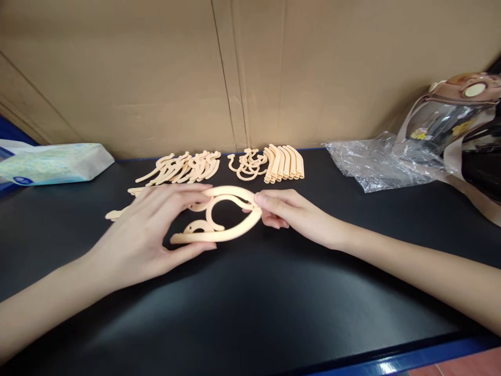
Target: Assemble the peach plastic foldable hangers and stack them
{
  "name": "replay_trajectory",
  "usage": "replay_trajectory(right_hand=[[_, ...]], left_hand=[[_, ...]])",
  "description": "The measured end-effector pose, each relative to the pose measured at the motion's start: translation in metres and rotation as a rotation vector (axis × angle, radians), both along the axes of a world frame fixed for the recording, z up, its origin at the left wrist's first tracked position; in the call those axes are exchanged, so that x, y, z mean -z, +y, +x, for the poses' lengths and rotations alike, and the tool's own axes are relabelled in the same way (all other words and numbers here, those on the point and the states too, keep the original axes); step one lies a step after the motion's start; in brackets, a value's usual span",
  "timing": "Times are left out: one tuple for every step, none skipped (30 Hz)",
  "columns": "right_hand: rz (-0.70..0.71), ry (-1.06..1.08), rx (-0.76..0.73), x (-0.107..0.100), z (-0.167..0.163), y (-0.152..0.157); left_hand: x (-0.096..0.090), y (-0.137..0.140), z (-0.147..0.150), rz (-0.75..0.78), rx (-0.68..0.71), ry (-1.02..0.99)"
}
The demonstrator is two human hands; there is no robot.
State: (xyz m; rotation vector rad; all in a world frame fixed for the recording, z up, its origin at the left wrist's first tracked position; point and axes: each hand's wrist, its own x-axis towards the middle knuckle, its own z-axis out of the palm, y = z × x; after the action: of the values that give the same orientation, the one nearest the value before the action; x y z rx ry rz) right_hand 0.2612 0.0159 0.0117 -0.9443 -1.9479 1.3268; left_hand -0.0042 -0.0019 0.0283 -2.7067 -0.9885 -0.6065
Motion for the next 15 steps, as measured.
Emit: replay_trajectory(right_hand=[[0.018,0.005,0.027,0.002,0.001,0.001],[0.027,0.0,0.05,0.003,0.002,0.003],[0.034,-0.012,0.066,0.005,0.003,0.005],[0.04,-0.027,0.074,0.006,0.003,0.006],[0.049,-0.043,0.071,0.007,0.004,0.008],[0.059,-0.062,0.061,0.007,0.005,0.009],[0.067,-0.086,0.045,0.007,0.005,0.01],[0.072,-0.115,0.027,0.007,0.006,0.01],[0.074,-0.146,0.01,0.006,0.006,0.01],[0.075,-0.176,-0.005,0.005,0.005,0.01],[0.077,-0.205,-0.017,0.004,0.005,0.009],[0.084,-0.234,-0.029,0.004,0.005,0.008],[0.106,-0.261,-0.039,0.004,0.005,0.007],[0.152,-0.293,-0.043,0.004,0.004,0.006],[0.233,-0.328,-0.039,0.005,0.004,0.004]], left_hand=[[-0.005,0.002,-0.003,-0.024,-0.026,-0.009],[-0.012,0.005,-0.008,-0.027,-0.065,-0.021],[-0.019,0.009,-0.014,-0.058,-0.143,-0.003],[-0.026,0.013,-0.021,-0.108,-0.206,0.018],[-0.032,0.018,-0.03,-0.126,-0.22,0.027],[-0.038,0.023,-0.039,-0.107,-0.234,0.041],[-0.042,0.028,-0.048,-0.104,-0.294,0.075],[-0.046,0.033,-0.057,-0.092,-0.31,0.095],[-0.048,0.038,-0.065,-0.079,-0.312,0.116],[-0.049,0.042,-0.073,-0.104,-0.328,0.149],[-0.049,0.045,-0.08,-0.15,-0.384,0.198],[-0.049,0.047,-0.085,-0.17,-0.407,0.228],[-0.048,0.049,-0.09,-0.166,-0.413,0.229],[-0.047,0.05,-0.094,-0.178,-0.414,0.231],[-0.045,0.051,-0.097,-0.197,-0.398,0.225]])
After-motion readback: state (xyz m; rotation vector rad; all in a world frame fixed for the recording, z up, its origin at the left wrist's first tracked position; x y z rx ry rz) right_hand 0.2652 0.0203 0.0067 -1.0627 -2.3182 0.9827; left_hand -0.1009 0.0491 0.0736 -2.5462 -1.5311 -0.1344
